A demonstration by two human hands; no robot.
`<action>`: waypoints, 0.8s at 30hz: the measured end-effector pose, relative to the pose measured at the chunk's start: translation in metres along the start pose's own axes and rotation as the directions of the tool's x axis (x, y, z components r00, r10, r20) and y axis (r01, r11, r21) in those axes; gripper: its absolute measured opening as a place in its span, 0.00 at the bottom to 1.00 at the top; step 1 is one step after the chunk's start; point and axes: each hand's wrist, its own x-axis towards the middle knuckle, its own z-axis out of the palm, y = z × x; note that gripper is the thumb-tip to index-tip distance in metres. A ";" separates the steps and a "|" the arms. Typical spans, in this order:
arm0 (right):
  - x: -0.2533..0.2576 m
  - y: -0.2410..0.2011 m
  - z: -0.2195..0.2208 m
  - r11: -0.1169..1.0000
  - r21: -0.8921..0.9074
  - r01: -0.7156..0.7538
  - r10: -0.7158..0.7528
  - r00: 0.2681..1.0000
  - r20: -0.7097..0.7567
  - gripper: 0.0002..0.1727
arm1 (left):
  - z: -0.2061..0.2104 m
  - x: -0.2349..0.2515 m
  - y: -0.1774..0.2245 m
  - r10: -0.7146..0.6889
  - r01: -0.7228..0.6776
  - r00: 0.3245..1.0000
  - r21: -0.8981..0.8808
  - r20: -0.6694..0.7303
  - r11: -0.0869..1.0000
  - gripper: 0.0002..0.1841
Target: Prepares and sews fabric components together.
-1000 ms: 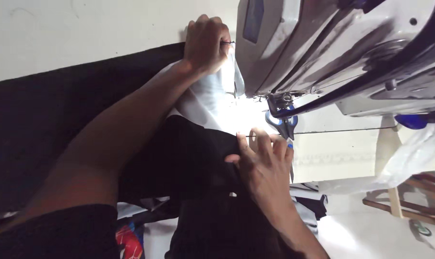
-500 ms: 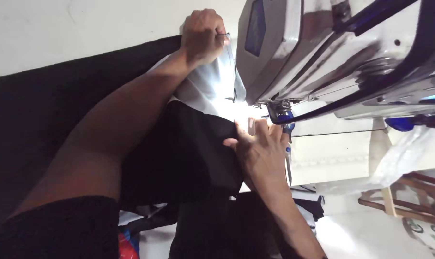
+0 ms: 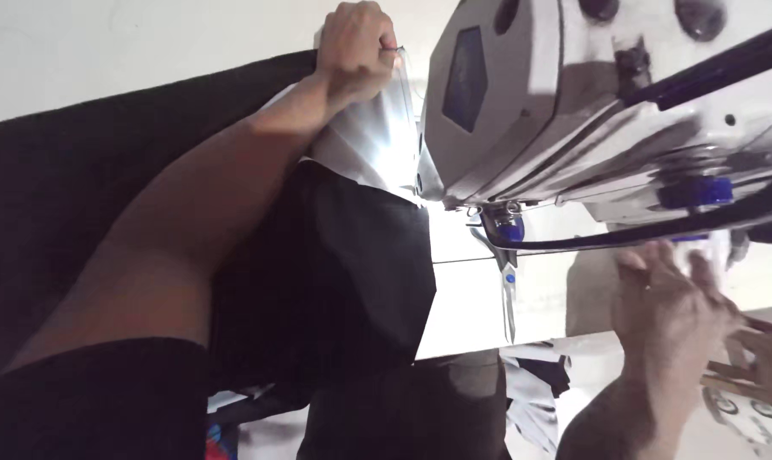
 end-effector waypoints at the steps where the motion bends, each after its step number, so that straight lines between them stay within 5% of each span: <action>1: 0.003 0.001 0.002 1.000 0.010 0.012 -0.013 0.997 0.072 0.34 | 0.001 0.001 0.001 0.002 -0.002 1.000 -0.002 0.003 1.000 0.19; 5: 0.007 -0.004 -0.005 1.000 -0.003 0.007 -0.007 0.994 0.110 0.37 | -0.008 -0.025 0.013 0.183 -0.176 0.973 0.060 -0.142 0.982 0.18; 6: 0.004 -0.008 -0.008 1.000 -0.010 0.004 -0.004 0.999 0.049 0.37 | -0.027 -0.040 0.036 0.122 -0.117 0.989 0.074 -0.079 0.990 0.16; 7: 0.000 -0.013 -0.012 1.000 -0.016 0.007 -0.008 0.999 -0.032 0.36 | -0.062 -0.050 0.069 -0.073 0.074 0.978 0.003 0.193 0.997 0.16; 8: -0.003 -0.020 -0.016 1.000 -0.007 0.007 -0.007 0.994 -0.105 0.36 | -0.066 -0.052 0.074 -0.093 0.107 0.978 -0.068 0.184 0.992 0.16; 14: -0.001 -0.104 -0.019 0.872 0.215 0.440 -0.360 0.874 -0.326 0.26 | -0.037 -0.025 0.033 -0.013 0.022 0.997 -0.114 0.079 0.993 0.18; 18: 0.023 -0.151 0.003 0.841 0.069 0.536 -0.461 0.778 -0.427 0.19 | -0.033 -0.027 0.035 -0.009 0.012 0.994 -0.032 0.105 0.999 0.21; 21: 0.023 -0.133 0.000 0.765 0.199 0.612 -0.555 0.784 -0.276 0.15 | -0.029 -0.030 0.034 0.133 -0.134 0.991 -0.016 -0.006 0.991 0.21; 24: 0.032 -0.090 -0.001 0.535 0.363 0.762 -0.800 0.595 -0.070 0.18 | -0.026 -0.032 0.035 0.408 -0.415 0.909 -0.092 -0.086 0.905 0.18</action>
